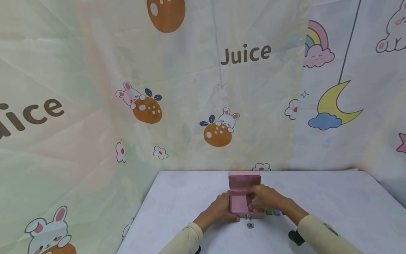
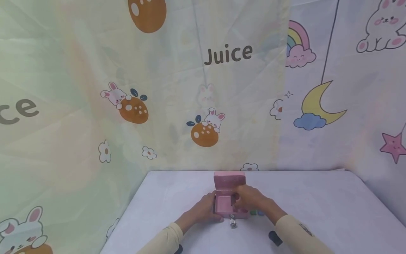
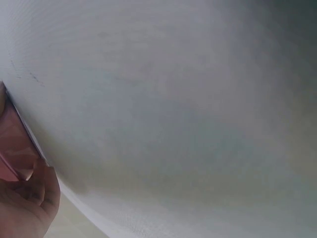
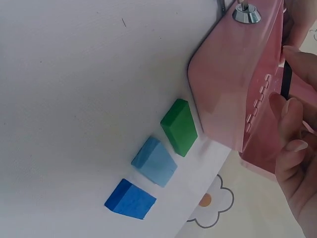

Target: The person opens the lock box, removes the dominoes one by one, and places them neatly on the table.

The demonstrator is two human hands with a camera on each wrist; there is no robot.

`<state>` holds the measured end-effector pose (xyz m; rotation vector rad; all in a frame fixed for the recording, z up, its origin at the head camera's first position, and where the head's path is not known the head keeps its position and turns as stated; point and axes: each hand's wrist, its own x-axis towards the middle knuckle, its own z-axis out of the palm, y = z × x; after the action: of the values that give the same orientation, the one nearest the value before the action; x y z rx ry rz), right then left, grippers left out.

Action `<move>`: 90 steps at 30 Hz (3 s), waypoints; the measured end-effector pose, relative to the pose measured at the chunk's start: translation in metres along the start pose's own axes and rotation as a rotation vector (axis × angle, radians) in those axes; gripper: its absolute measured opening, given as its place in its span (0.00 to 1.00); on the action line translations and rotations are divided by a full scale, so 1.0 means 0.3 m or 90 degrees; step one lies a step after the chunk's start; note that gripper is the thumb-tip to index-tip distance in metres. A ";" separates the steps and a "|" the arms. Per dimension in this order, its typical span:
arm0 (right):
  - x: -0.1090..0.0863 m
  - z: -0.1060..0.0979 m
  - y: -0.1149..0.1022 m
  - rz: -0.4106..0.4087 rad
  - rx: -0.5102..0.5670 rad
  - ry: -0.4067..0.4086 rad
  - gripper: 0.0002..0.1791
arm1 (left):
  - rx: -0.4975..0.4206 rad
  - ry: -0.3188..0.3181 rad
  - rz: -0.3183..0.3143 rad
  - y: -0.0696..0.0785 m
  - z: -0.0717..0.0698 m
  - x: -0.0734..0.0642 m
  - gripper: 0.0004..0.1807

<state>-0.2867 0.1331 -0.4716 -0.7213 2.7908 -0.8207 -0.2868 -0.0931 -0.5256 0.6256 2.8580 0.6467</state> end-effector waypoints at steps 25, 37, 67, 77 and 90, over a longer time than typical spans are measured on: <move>-0.055 -0.057 0.087 0.001 -0.006 -0.013 0.26 | 0.009 0.003 -0.019 -0.012 0.022 0.015 0.57; -0.103 -0.102 0.136 0.028 -0.010 -0.020 0.26 | 0.013 0.008 -0.010 -0.008 0.015 0.007 0.57; -0.224 -0.153 0.320 0.117 0.029 -0.048 0.26 | 0.020 0.004 -0.015 0.000 0.016 0.006 0.58; -0.246 -0.155 0.383 0.120 0.016 -0.051 0.26 | 0.024 0.006 -0.007 -0.003 0.013 0.007 0.58; -0.242 -0.144 0.418 0.132 -0.005 -0.066 0.27 | 0.015 0.004 -0.019 -0.005 0.016 0.008 0.57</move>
<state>-0.2856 0.2810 -0.5032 -0.4511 2.7183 -0.7134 -0.2883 -0.0916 -0.5307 0.5845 2.8786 0.6123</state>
